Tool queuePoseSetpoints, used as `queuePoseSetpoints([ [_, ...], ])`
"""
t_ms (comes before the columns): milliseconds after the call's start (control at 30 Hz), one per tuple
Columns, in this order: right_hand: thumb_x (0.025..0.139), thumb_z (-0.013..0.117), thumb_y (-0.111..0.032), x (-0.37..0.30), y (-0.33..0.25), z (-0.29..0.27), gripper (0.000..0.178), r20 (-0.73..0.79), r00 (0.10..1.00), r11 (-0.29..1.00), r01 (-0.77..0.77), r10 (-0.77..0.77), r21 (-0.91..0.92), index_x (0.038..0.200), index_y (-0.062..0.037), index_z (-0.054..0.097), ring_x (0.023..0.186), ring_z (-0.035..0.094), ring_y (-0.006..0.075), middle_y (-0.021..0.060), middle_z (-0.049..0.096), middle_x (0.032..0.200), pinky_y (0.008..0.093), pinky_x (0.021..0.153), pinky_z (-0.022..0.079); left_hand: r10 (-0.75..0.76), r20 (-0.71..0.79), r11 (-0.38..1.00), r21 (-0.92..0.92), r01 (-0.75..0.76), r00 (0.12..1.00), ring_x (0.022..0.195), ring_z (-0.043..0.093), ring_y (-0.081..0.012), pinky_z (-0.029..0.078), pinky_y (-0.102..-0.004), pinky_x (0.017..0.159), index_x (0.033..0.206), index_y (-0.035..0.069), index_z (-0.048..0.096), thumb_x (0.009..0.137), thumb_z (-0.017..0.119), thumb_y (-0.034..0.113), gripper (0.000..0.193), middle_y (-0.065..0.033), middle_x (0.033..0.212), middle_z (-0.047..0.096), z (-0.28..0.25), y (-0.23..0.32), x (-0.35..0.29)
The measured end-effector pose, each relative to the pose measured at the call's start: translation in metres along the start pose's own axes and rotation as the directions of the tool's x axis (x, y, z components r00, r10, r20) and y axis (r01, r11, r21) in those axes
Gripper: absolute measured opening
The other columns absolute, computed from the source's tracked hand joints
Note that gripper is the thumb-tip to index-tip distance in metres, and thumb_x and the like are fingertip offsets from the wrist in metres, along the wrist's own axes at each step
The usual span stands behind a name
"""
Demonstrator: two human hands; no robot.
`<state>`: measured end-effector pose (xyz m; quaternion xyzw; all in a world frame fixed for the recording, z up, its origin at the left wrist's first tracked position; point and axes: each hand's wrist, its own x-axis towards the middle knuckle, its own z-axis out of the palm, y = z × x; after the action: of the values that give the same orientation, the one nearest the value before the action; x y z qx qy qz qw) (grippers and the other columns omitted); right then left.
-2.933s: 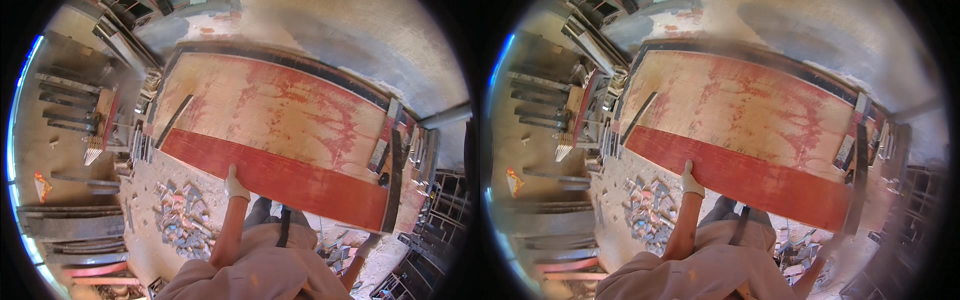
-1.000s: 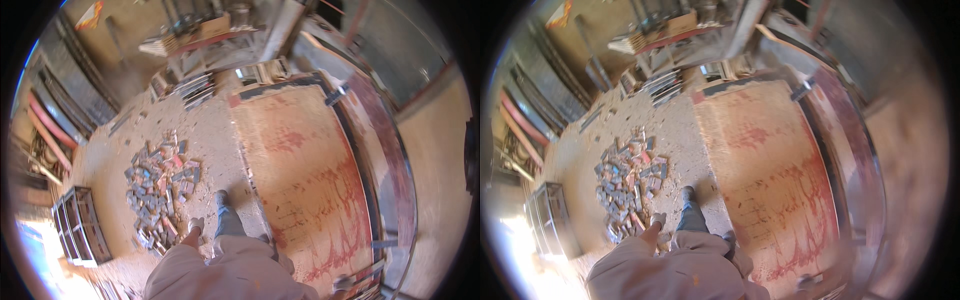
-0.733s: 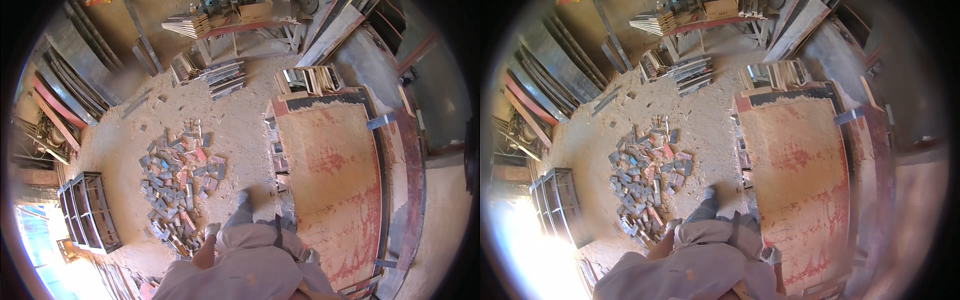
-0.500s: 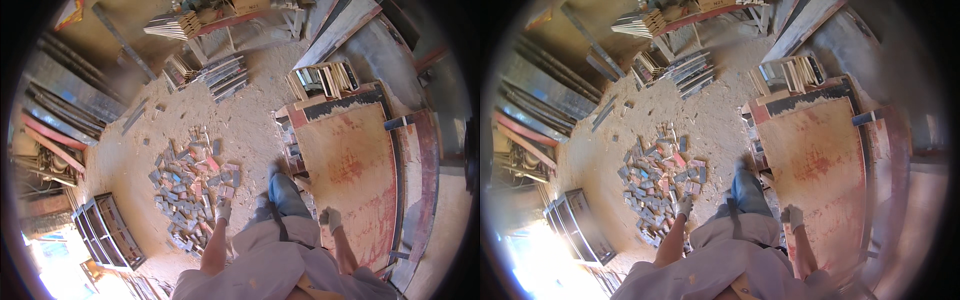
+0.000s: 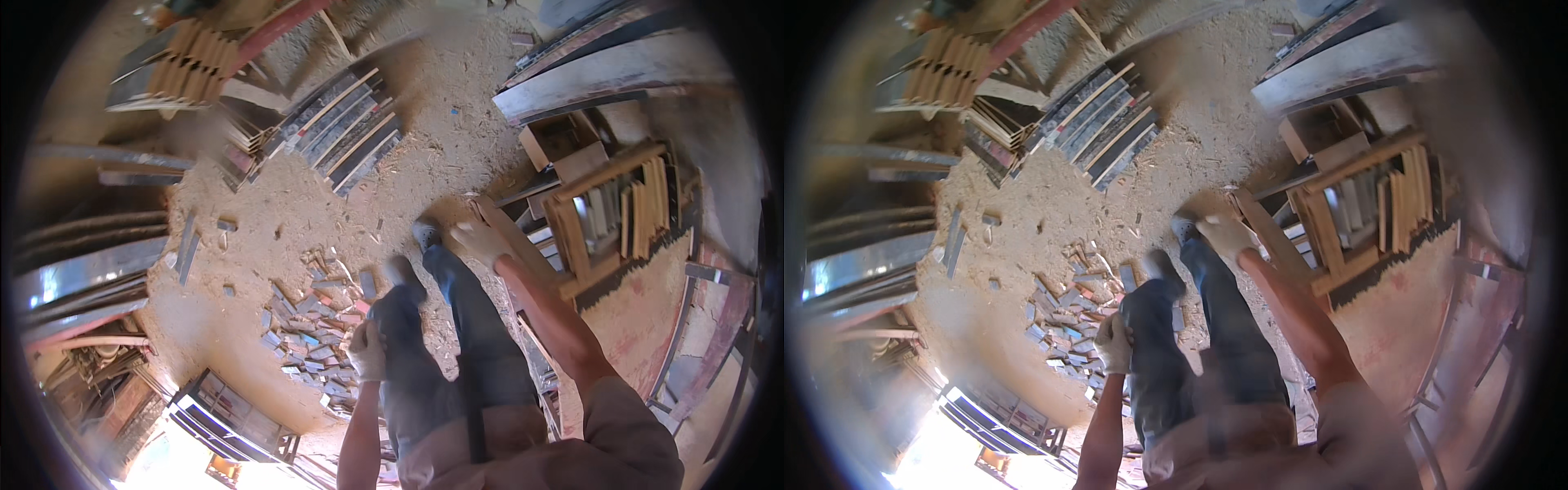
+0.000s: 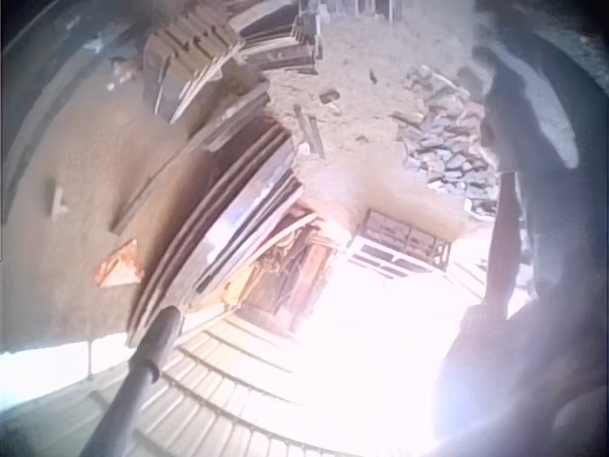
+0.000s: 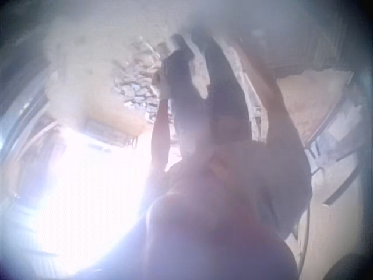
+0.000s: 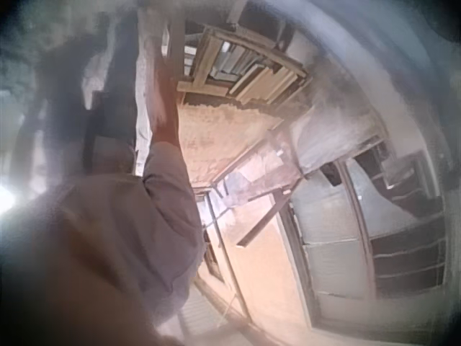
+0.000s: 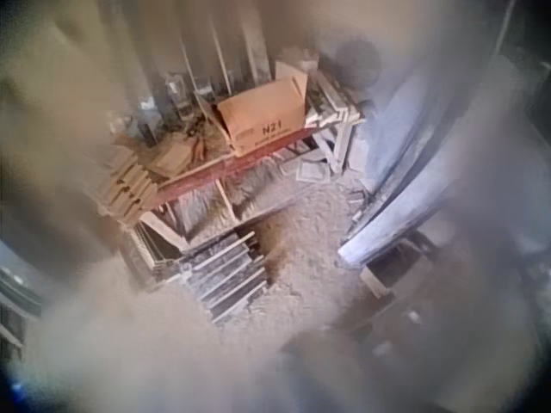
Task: The person uses a pneumatic nail gun to attach thin wooden strips to a large wooden board or frame. They repeatedly pick up strips, position them, and drive nails to secure them in place.
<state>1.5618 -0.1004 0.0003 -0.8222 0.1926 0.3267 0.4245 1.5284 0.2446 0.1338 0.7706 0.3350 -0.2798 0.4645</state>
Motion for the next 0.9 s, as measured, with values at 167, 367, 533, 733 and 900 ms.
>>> queuePoseSetpoints([
  [167, 0.092, 0.051, -0.066, 0.207, -0.060, 0.003, 0.076, -0.157, 0.939, 0.948, -0.287, 0.307, 0.138, 0.138, -0.0057, 0.055, 0.120, 0.062, 0.0389, 0.0215, 0.065, 0.130, 0.0443, 0.102, 0.048, 0.191, 0.160, 0.916, 0.326, -0.234, 0.969, 0.058, 0.063, -0.0150, 0.052, -0.0293, 0.055, 0.110, 0.007, 0.073, 0.094, 0.069, 0.023, 0.023, -0.0044, 0.075, 0.069, 0.040, 0.022, 0.089],
  [367, 0.087, 0.052, -0.074, 0.452, -0.030, -0.048, 0.098, -0.284, 0.900, 0.940, -0.291, 0.332, 0.176, 0.142, 0.0069, 0.049, 0.132, 0.055, 0.0358, 0.0275, 0.058, 0.138, 0.0405, 0.109, 0.042, 0.526, 0.424, 0.464, 0.584, -0.666, 0.737, 0.048, 0.055, -0.0143, 0.043, -0.0305, 0.047, 0.106, 0.003, 0.073, 0.080, 0.079, 0.010, 0.028, -0.0033, 0.062, 0.063, 0.017, 0.099, 0.183],
  [533, 0.084, 0.069, -0.059, 0.548, -0.008, -0.013, 0.073, -0.254, 0.924, 0.920, -0.191, 0.286, 0.343, 0.130, -0.0040, 0.062, 0.112, 0.065, 0.0280, 0.0216, 0.068, 0.118, 0.0346, 0.082, 0.057, 0.471, 0.272, 0.348, 0.817, -0.460, 0.839, 0.048, 0.054, -0.0132, 0.042, -0.0293, 0.048, 0.107, 0.004, 0.072, 0.078, 0.077, 0.008, 0.030, -0.0012, 0.061, 0.063, -0.006, 0.094, 0.203],
  [733, 0.083, 0.081, -0.029, 0.520, -0.006, 0.041, 0.028, 0.187, 0.892, 0.610, -0.421, 0.411, 0.671, 0.101, -0.0086, 0.073, 0.062, 0.064, 0.0131, 0.0120, 0.070, 0.095, 0.0214, 0.045, 0.055, 0.249, 0.342, 0.668, 0.616, -0.416, 0.906, 0.048, 0.054, -0.0128, 0.041, -0.0289, 0.048, 0.110, 0.004, 0.071, 0.078, 0.077, 0.008, 0.033, -0.0011, 0.060, 0.062, -0.002, 0.149, 0.228],
  [900, 0.082, 0.078, -0.027, 0.496, 0.001, 0.065, 0.025, 0.284, 0.835, 0.417, -0.495, 0.471, 0.763, 0.097, -0.0073, 0.072, 0.065, 0.065, 0.0158, 0.0077, 0.068, 0.088, 0.0318, 0.052, 0.059, 0.365, 0.462, 0.560, 0.585, -0.587, 0.808, 0.047, 0.054, -0.0127, 0.042, -0.0290, 0.047, 0.109, 0.004, 0.072, 0.079, 0.080, 0.011, 0.033, -0.0010, 0.059, 0.062, 0.003, 0.148, 0.237],
])
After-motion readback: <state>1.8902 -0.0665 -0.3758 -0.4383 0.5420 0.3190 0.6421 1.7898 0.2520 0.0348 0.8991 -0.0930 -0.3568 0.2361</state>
